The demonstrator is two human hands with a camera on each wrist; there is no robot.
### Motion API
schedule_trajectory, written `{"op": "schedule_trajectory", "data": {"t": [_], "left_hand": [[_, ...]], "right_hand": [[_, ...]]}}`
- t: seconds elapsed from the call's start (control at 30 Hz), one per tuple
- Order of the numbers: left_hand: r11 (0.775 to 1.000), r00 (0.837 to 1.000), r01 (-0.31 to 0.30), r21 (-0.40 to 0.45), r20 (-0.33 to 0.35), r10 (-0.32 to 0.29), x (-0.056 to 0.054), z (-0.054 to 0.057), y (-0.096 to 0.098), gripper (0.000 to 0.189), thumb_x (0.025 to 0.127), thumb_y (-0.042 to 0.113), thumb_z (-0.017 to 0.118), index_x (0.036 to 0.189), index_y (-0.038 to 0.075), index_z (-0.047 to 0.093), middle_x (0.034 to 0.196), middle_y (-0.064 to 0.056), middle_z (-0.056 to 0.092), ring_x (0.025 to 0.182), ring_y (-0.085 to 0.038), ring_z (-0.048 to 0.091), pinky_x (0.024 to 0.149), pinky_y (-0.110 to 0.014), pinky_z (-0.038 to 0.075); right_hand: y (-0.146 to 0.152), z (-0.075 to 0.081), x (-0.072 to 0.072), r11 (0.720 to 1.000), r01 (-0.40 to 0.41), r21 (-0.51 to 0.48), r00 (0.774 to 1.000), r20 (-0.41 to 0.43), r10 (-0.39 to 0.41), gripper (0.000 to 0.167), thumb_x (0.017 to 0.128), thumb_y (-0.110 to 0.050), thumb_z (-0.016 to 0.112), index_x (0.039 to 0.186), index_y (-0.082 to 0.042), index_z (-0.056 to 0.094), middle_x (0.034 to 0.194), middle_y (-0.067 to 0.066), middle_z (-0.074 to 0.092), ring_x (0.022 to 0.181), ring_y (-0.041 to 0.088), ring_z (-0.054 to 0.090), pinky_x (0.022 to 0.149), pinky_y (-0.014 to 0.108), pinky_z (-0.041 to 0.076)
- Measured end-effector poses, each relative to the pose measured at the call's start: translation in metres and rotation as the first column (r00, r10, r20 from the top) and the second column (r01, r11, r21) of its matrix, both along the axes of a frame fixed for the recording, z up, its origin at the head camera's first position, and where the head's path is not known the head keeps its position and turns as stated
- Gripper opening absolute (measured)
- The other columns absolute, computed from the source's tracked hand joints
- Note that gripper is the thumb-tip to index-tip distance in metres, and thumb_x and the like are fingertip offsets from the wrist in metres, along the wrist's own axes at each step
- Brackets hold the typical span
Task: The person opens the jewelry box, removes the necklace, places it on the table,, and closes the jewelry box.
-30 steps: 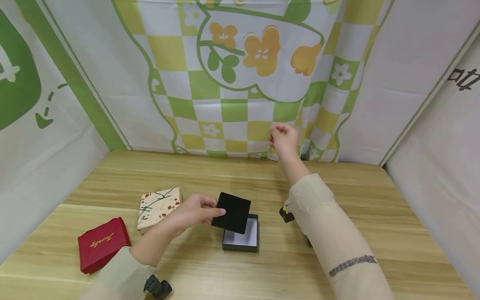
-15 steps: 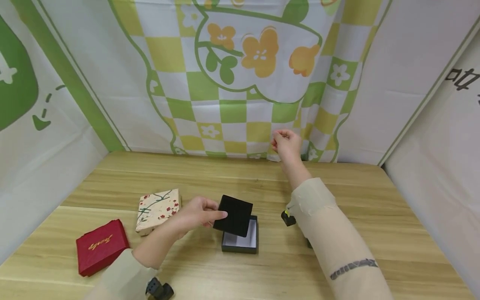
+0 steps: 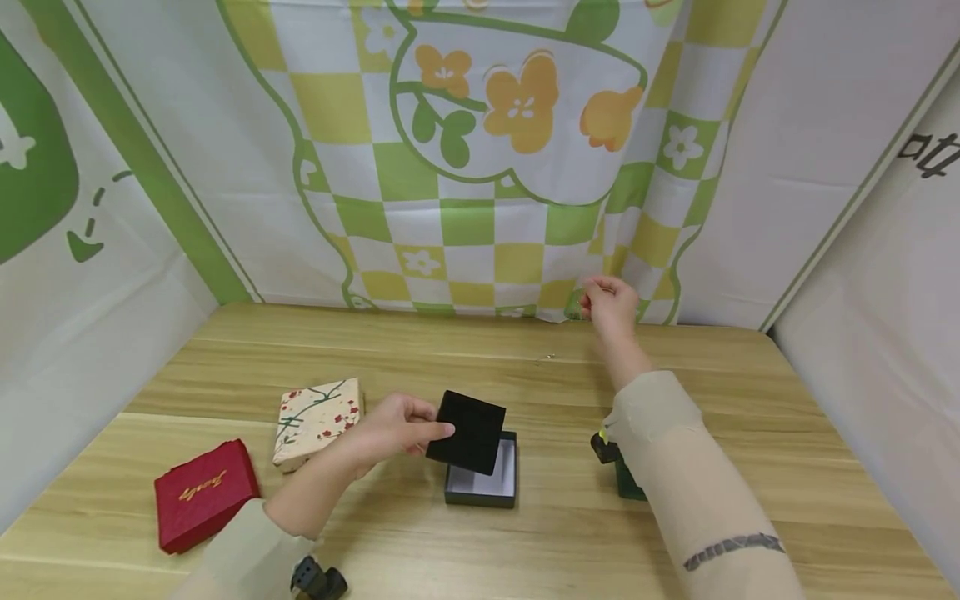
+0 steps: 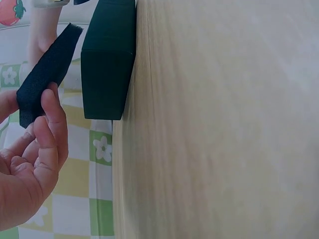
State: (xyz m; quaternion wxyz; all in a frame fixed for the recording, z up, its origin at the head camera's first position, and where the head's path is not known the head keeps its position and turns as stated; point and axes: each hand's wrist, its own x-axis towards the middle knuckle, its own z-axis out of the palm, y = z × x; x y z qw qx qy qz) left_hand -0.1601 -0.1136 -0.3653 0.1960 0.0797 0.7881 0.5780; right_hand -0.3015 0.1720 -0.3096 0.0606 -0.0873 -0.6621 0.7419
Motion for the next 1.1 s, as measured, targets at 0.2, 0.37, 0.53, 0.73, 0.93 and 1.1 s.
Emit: {"op": "schedule_trajectory", "data": {"t": [0.2, 0.37, 0.53, 0.73, 0.93, 1.1], "left_hand": [[1.000, 1.000, 0.002, -0.005, -0.005, -0.002, 0.000, 0.000, 0.000, 0.038, 0.093, 0.020, 0.068, 0.064, 0.012, 0.044, 0.055, 0.003, 0.040, 0.056, -0.015, 0.037, 0.061, -0.028, 0.034], [1.000, 1.000, 0.005, -0.008, -0.004, -0.005, -0.001, 0.000, 0.001, 0.037, 0.092, 0.019, 0.068, 0.065, 0.011, 0.045, 0.056, 0.003, 0.040, 0.056, -0.015, 0.038, 0.062, -0.028, 0.035], [1.000, 1.000, 0.000, -0.021, -0.008, 0.000, -0.001, -0.001, 0.001, 0.036, 0.092, 0.019, 0.068, 0.064, 0.012, 0.046, 0.056, 0.003, 0.042, 0.056, -0.014, 0.040, 0.062, -0.028, 0.036], [1.000, 1.000, -0.005, -0.031, -0.010, 0.005, -0.002, -0.002, -0.001, 0.038, 0.092, 0.019, 0.069, 0.064, 0.012, 0.044, 0.056, 0.003, 0.042, 0.056, -0.015, 0.040, 0.062, -0.028, 0.036], [0.999, 1.000, -0.008, -0.031, -0.005, 0.008, -0.003, -0.002, -0.003, 0.035, 0.092, 0.020, 0.069, 0.065, 0.012, 0.048, 0.057, 0.002, 0.043, 0.056, -0.013, 0.040, 0.062, -0.028, 0.037], [0.999, 1.000, -0.019, -0.048, -0.007, 0.019, -0.003, -0.001, -0.004, 0.035, 0.092, 0.020, 0.069, 0.065, 0.012, 0.049, 0.057, 0.003, 0.043, 0.056, -0.013, 0.040, 0.061, -0.028, 0.036]], "right_hand": [[0.023, -0.006, 0.000, 0.998, 0.039, -0.050, 0.998, 0.041, -0.037, 0.004, 0.101, -0.005, 0.051, 0.100, -0.004, 0.055, 0.065, -0.005, 0.056, 0.058, 0.002, 0.051, 0.051, 0.011, 0.046], [0.036, -0.009, 0.000, 0.988, 0.088, -0.127, 0.993, 0.088, -0.077, 0.006, 0.100, -0.001, 0.051, 0.097, -0.004, 0.055, 0.061, -0.004, 0.056, 0.054, 0.004, 0.051, 0.050, 0.013, 0.046], [0.047, -0.015, -0.001, 0.982, 0.114, -0.150, 0.987, 0.126, -0.096, 0.015, 0.098, 0.000, 0.051, 0.088, -0.009, 0.058, 0.060, -0.003, 0.057, 0.051, 0.004, 0.052, 0.048, 0.014, 0.046], [0.060, -0.022, 0.000, 0.971, 0.154, -0.184, 0.973, 0.197, -0.117, 0.017, 0.099, -0.003, 0.052, 0.085, -0.011, 0.058, 0.060, -0.002, 0.056, 0.052, 0.005, 0.052, 0.048, 0.014, 0.046], [0.071, -0.029, -0.002, 0.968, 0.169, -0.183, 0.951, 0.288, -0.111, 0.005, 0.099, -0.004, 0.051, 0.097, -0.008, 0.049, 0.055, -0.002, 0.055, 0.047, 0.006, 0.051, 0.045, 0.015, 0.045], [0.082, -0.034, -0.006, 0.981, 0.153, -0.121, 0.930, 0.353, -0.101, 0.006, 0.098, -0.006, 0.052, 0.094, -0.006, 0.048, 0.054, -0.001, 0.055, 0.046, 0.007, 0.053, 0.046, 0.016, 0.048]]}}
